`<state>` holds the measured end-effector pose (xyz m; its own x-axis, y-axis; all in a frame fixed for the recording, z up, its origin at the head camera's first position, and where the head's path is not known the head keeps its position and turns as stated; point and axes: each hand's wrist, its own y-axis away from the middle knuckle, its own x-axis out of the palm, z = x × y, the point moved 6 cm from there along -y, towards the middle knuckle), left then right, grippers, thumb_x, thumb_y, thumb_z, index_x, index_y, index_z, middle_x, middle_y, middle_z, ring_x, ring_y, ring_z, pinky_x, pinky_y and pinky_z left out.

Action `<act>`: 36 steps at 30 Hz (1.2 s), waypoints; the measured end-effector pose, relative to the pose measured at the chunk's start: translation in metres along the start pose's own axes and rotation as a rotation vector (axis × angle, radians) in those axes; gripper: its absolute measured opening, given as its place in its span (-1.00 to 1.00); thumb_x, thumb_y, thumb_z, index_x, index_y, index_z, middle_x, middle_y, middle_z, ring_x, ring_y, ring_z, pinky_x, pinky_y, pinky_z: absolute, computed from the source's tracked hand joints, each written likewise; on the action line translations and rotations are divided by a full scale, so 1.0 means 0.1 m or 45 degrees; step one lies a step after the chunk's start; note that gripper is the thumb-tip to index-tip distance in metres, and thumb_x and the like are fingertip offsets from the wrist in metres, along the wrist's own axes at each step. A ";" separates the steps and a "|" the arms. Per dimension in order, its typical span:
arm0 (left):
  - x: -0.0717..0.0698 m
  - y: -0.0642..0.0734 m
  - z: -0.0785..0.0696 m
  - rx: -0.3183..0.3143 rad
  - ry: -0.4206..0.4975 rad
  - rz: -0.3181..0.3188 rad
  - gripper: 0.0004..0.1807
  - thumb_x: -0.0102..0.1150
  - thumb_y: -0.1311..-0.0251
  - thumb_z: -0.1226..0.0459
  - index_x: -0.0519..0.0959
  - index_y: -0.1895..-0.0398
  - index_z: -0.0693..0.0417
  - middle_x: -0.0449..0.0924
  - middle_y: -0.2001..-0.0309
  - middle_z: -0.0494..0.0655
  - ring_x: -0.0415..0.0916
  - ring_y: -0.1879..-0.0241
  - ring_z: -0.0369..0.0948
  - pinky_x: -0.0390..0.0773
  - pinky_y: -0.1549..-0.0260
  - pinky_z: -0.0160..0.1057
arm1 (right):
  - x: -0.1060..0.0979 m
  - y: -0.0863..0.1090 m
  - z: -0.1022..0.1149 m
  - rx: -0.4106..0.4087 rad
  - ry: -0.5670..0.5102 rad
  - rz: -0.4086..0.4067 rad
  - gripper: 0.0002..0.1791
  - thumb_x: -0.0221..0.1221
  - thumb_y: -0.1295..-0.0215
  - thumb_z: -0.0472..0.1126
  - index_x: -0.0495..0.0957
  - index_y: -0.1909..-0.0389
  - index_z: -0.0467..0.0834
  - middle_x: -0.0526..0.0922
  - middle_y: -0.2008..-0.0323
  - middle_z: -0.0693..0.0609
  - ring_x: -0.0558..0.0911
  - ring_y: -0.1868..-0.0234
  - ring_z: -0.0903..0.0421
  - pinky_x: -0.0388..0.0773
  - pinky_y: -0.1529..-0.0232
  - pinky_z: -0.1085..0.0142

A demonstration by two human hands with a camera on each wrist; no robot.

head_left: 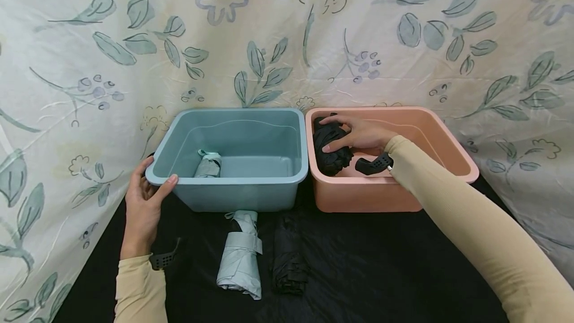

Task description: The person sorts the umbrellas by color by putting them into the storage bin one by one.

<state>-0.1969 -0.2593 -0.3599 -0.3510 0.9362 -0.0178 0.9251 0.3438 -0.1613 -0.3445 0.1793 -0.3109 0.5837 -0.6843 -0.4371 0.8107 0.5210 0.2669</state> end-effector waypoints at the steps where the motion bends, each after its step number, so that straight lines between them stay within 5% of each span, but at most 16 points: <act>1: 0.00 0.00 0.00 0.001 0.001 0.000 -0.18 0.30 -0.35 0.28 0.11 -0.59 -0.16 0.16 -0.50 0.11 0.17 -0.41 -0.03 0.07 -0.45 0.03 | 0.01 -0.01 0.00 0.008 -0.004 0.005 -0.09 0.47 -0.20 -0.12 0.21 -0.52 0.08 0.04 -0.52 -0.18 0.33 -0.38 -0.14 0.55 -0.13 0.04; 14: 0.00 0.00 0.00 0.009 -0.009 0.003 -0.18 0.30 -0.35 0.28 0.12 -0.58 -0.15 0.17 -0.49 0.12 0.18 -0.40 -0.03 0.07 -0.45 0.06 | 0.12 -0.05 -0.05 0.058 -0.189 0.082 -0.09 0.37 -0.29 -0.29 0.09 -0.56 -0.05 0.04 -0.49 -0.28 0.48 -0.24 -0.20 0.61 0.01 0.04; 22: 0.00 0.00 -0.01 0.017 -0.004 0.005 -0.18 0.30 -0.34 0.29 0.12 -0.58 -0.12 0.17 -0.49 0.12 0.18 -0.41 -0.03 0.08 -0.44 0.07 | 0.13 -0.06 -0.07 0.064 -0.162 0.093 -0.12 0.35 -0.32 -0.27 0.09 -0.56 -0.06 -0.33 -0.60 -0.23 -0.06 -0.56 -0.25 0.57 0.02 -0.01; 29: 0.00 0.01 -0.01 0.012 -0.005 0.007 -0.18 0.30 -0.35 0.28 0.12 -0.58 -0.14 0.15 -0.50 0.12 0.16 -0.42 -0.01 0.06 -0.45 0.09 | 0.14 -0.05 -0.08 0.093 -0.103 0.090 -0.11 0.36 -0.32 -0.22 0.10 -0.58 -0.04 -0.12 -0.57 -0.17 0.50 -0.06 -0.13 0.57 0.15 0.10; 36: -0.01 0.02 -0.01 0.018 0.000 0.007 -0.18 0.30 -0.35 0.28 0.11 -0.59 -0.15 0.16 -0.49 0.13 0.18 -0.41 -0.02 0.08 -0.45 0.04 | 0.14 -0.04 -0.08 0.097 -0.131 0.109 -0.11 0.33 -0.35 -0.24 0.06 -0.59 -0.03 0.04 -0.49 -0.20 0.61 0.09 -0.05 0.61 0.15 0.08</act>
<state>-0.1946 -0.2597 -0.3590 -0.3460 0.9380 -0.0190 0.9248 0.3376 -0.1753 -0.3401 0.1714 -0.3253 0.6492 -0.6897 -0.3208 0.7566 0.5422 0.3655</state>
